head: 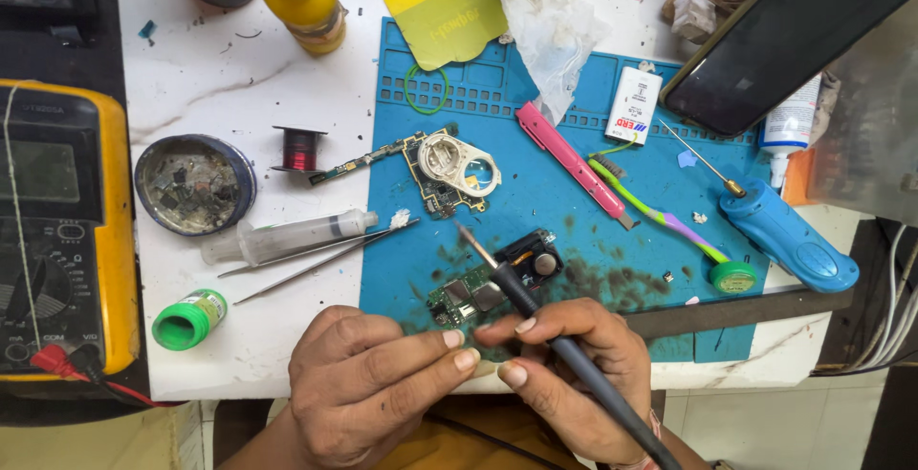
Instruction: The person performs soldering and repair work on a mobile phone circuit board using a soldering iron and tweezers on a cluttered repair bench.
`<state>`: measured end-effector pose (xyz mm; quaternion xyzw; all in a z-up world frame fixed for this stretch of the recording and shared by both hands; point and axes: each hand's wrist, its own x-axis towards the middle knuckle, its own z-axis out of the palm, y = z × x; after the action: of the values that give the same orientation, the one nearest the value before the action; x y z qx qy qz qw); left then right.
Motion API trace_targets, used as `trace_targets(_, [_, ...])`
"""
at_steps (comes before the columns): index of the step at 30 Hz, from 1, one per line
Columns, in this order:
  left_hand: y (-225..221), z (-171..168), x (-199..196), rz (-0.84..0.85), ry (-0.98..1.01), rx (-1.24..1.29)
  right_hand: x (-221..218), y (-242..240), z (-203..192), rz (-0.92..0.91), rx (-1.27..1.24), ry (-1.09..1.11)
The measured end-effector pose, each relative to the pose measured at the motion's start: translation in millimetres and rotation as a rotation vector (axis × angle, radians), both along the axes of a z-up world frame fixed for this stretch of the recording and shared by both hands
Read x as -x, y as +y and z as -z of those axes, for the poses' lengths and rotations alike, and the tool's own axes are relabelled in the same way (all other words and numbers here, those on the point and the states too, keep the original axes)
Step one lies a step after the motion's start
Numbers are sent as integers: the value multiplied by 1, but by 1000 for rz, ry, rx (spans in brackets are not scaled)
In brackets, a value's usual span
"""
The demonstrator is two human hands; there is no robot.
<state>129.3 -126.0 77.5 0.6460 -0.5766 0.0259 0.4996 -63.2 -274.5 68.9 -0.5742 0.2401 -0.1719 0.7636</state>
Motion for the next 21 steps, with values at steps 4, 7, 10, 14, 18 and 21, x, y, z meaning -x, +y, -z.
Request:
trace_targets(4, [2,0,-3,57,-20,10,5,-3,2,-25,-19,6])
trace_targets(7, [2,-2,-5,114,-41,-4,9,-4,4,-46,-59,-72])
trace_targets(10, [1,-1,-6,141,-48,-5,11,-2,4,-10,-69,-52])
trace_targets(14, [1,1,-8,216,-10,-12,5,4,0,78,63,-83])
trace_targets(18, [-1,0,-3,200,63,-33,-5,-1,-6,48,385,-141])
trace_targets(21, [0,0,-4,218,101,-48,-11,-3,-10,42,549,-127])
